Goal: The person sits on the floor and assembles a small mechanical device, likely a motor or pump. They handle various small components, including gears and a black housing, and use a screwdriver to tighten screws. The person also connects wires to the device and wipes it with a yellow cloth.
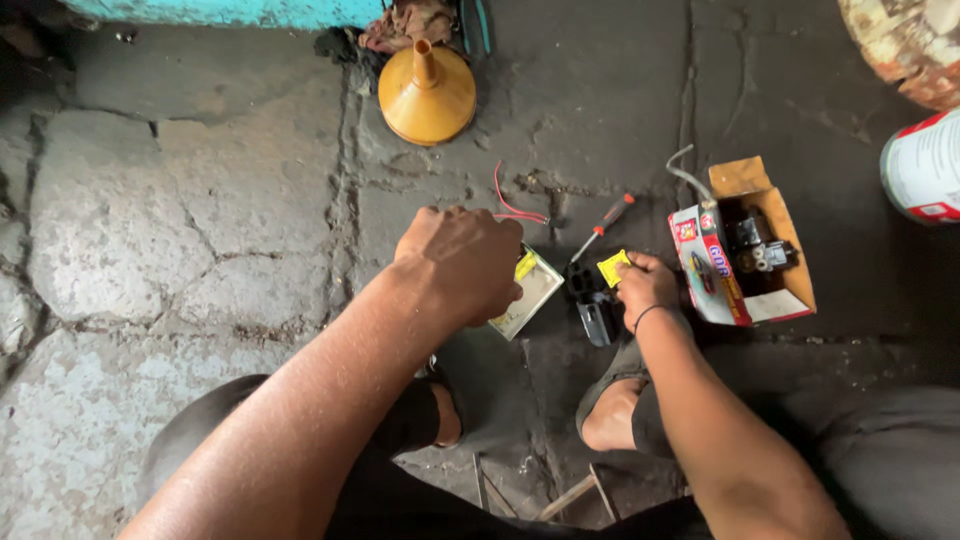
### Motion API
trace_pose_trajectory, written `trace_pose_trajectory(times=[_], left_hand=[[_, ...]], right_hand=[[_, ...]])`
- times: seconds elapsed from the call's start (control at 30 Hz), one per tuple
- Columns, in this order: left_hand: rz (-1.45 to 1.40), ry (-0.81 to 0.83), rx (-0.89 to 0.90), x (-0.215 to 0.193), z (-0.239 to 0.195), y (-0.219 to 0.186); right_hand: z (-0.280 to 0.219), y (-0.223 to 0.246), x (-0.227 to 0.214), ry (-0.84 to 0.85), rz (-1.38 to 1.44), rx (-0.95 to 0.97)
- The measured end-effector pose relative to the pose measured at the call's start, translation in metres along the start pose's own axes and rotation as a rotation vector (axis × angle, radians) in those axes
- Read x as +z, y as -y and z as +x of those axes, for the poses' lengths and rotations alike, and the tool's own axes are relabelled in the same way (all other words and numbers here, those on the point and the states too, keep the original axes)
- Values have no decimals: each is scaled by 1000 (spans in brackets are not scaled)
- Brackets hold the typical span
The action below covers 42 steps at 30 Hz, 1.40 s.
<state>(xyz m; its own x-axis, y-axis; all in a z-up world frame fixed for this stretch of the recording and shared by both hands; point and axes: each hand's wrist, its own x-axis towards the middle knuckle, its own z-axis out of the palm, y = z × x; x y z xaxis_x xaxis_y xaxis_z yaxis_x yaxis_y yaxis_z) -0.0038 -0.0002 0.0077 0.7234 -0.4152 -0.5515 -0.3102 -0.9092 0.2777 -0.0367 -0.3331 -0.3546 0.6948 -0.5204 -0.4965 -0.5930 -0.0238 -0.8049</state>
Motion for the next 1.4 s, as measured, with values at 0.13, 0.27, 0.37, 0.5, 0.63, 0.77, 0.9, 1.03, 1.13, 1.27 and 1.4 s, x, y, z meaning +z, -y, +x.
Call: trace_pose_trajectory(times=[0.13, 0.27, 0.37, 0.5, 0.63, 0.77, 0.9, 1.03, 1.13, 1.27, 1.4], left_hand=[[1, 40, -12, -1, 3, -1], [33, 61, -10, -1, 6, -2], [36, 71, -19, -1, 8, -2], [33, 76, -15, 0, 9, -2], [26, 72, -8, 0, 8, 0], [18, 48, -3, 1, 5, 1], [13, 54, -6, 1, 7, 1], [17, 38, -1, 4, 8, 2], [29, 26, 10, 6, 9, 4], [12, -73, 28, 5, 10, 12], [21, -123, 27, 2, 9, 19]], right_hand=[[9, -8, 4, 24, -136, -152], [0, -7, 15, 97, -492, -391], [-18, 4, 25, 122, -756, -379], [-39, 22, 35, 178, -913, -360], [-48, 31, 41, 239, -878, -313], [-56, 28, 52, 264, -855, -321], [-64, 19, 64, 293, -636, -140], [-64, 19, 70, 273, -841, -336], [-66, 30, 70, 278, -987, -365], [-70, 43, 74, 184, -952, -396], [-72, 45, 90, 291, -848, -594]])
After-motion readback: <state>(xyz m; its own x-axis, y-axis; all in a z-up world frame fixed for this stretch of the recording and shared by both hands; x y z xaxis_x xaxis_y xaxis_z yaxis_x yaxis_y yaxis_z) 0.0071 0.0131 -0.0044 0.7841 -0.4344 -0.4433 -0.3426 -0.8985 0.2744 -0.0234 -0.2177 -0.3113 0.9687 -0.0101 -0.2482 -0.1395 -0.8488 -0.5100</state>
